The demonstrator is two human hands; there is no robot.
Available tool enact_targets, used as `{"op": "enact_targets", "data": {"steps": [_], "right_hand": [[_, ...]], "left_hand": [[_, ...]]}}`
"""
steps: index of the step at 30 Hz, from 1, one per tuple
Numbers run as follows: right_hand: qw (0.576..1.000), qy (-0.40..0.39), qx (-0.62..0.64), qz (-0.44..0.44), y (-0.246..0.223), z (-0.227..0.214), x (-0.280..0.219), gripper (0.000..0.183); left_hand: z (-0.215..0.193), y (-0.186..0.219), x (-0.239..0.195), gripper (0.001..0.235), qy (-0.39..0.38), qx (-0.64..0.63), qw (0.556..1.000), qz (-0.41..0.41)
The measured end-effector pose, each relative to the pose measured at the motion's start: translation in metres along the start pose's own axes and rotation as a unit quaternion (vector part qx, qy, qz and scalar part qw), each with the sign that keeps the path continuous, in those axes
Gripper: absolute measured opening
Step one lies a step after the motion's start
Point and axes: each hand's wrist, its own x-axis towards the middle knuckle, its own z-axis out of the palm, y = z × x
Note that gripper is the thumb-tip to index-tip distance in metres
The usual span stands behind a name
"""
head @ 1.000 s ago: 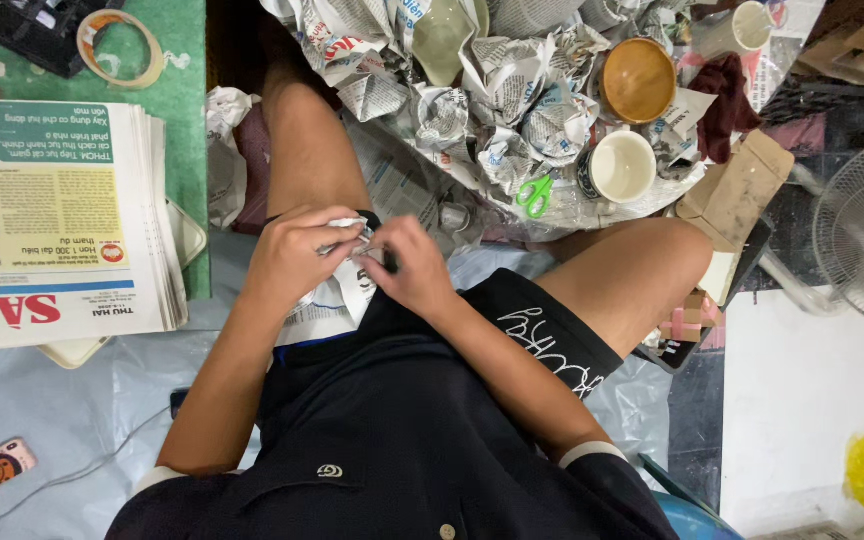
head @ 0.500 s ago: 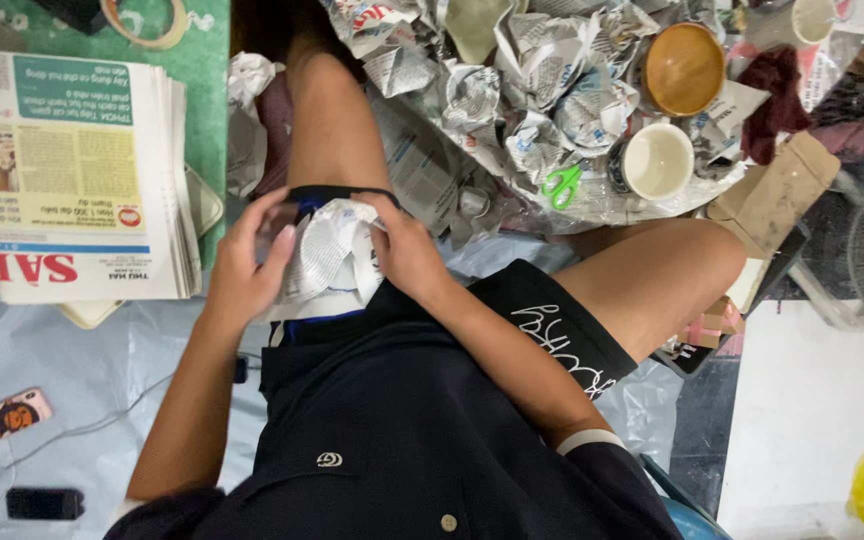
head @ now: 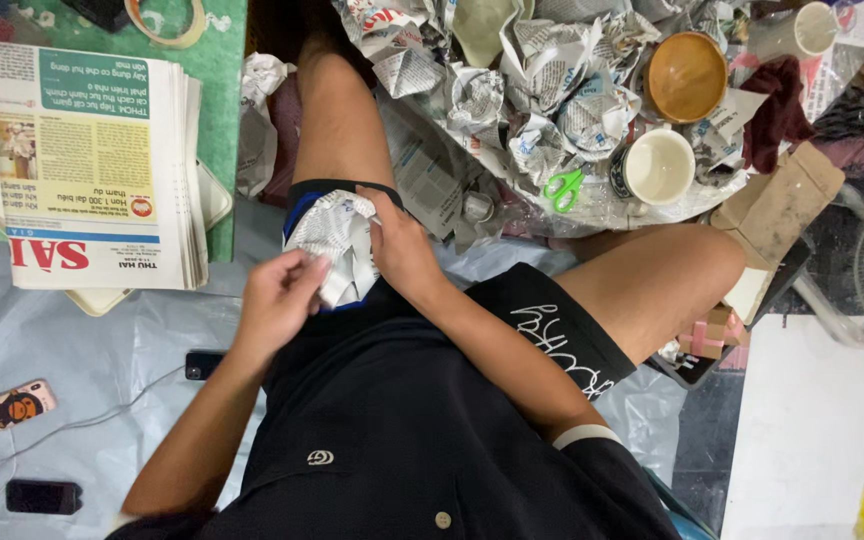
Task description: The person cuts newspaper pages with scissors and wraps various ceramic dishes, including bowls and cups, in the cut newspaper. The wrapped items are placed into a pile on the table.
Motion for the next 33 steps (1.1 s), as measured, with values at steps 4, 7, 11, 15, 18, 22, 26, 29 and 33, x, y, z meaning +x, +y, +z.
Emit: {"op": "enact_targets", "data": {"steps": [4, 7, 11, 15, 18, 22, 26, 29, 33], "right_hand": [[1.000, -0.016, 0.006, -0.017, -0.007, -0.003, -0.004, 0.044], [0.999, -0.006, -0.003, -0.041, -0.010, -0.003, -0.005, 0.044], [0.999, 0.016, -0.009, -0.041, -0.002, -0.003, -0.002, 0.043], [1.000, -0.008, 0.025, 0.015, 0.018, 0.003, 0.004, 0.033], [0.997, -0.033, 0.056, 0.046, 0.026, 0.005, 0.004, 0.037], [0.997, -0.003, 0.078, -0.020, 0.026, 0.003, 0.003, 0.046], [0.994, 0.014, 0.100, -0.044, 0.021, 0.000, 0.004, 0.048], [0.990, 0.017, 0.124, -0.066, 0.015, -0.004, 0.003, 0.048], [0.986, 0.026, 0.082, -0.145, 0.013, -0.011, 0.008, 0.049]], "left_hand": [[0.028, 0.029, 0.003, 0.024, 0.088, 0.262, 0.922, 0.270], [0.027, 0.034, 0.006, 0.016, 0.060, 0.389, 0.857, 0.332], [0.011, 0.037, 0.004, 0.029, -0.053, 0.391, 0.830, 0.395], [-0.003, 0.041, 0.008, 0.053, -0.118, 0.383, 0.787, 0.470], [-0.004, 0.035, 0.016, 0.048, -0.120, 0.394, 0.748, 0.520], [-0.005, 0.033, 0.025, 0.032, -0.097, 0.361, 0.721, 0.583], [0.000, 0.031, 0.028, 0.018, -0.078, 0.346, 0.747, 0.562], [0.006, 0.024, 0.030, 0.013, -0.051, 0.347, 0.778, 0.521], [0.006, 0.015, 0.031, 0.014, -0.015, 0.315, 0.792, 0.524]]}}
